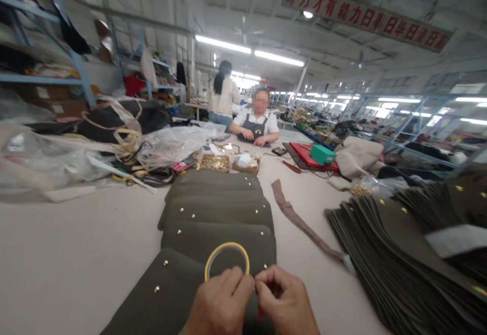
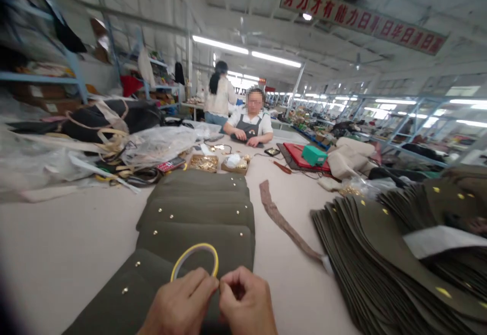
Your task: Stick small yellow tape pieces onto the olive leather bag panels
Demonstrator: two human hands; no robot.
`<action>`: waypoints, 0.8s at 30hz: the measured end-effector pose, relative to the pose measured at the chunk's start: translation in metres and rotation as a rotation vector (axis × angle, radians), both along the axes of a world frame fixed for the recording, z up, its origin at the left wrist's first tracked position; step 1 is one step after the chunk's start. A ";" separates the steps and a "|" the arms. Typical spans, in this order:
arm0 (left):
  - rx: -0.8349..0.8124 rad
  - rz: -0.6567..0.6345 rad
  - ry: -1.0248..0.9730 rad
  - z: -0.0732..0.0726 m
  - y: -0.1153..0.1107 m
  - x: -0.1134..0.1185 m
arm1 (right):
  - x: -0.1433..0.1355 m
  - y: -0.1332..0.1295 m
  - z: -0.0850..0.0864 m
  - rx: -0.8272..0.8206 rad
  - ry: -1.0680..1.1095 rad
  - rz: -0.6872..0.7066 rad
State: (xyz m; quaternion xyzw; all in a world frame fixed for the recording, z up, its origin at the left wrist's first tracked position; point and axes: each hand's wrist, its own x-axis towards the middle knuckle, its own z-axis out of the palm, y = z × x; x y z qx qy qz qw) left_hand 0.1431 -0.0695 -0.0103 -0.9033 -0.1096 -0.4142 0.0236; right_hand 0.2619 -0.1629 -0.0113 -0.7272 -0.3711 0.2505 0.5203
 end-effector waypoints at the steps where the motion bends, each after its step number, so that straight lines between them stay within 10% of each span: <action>1: -0.070 -0.031 0.002 0.002 -0.003 0.000 | -0.002 0.000 0.006 -0.014 0.010 0.017; 10: -0.278 -0.124 0.074 -0.003 -0.007 -0.007 | 0.049 0.001 -0.015 -0.100 0.460 -0.063; 16: -0.279 0.015 0.542 -0.022 0.003 0.002 | 0.070 0.000 -0.018 -0.226 0.215 0.043; 24: -0.314 -0.008 0.628 -0.022 0.000 0.003 | 0.066 0.014 -0.011 -0.354 -0.202 0.114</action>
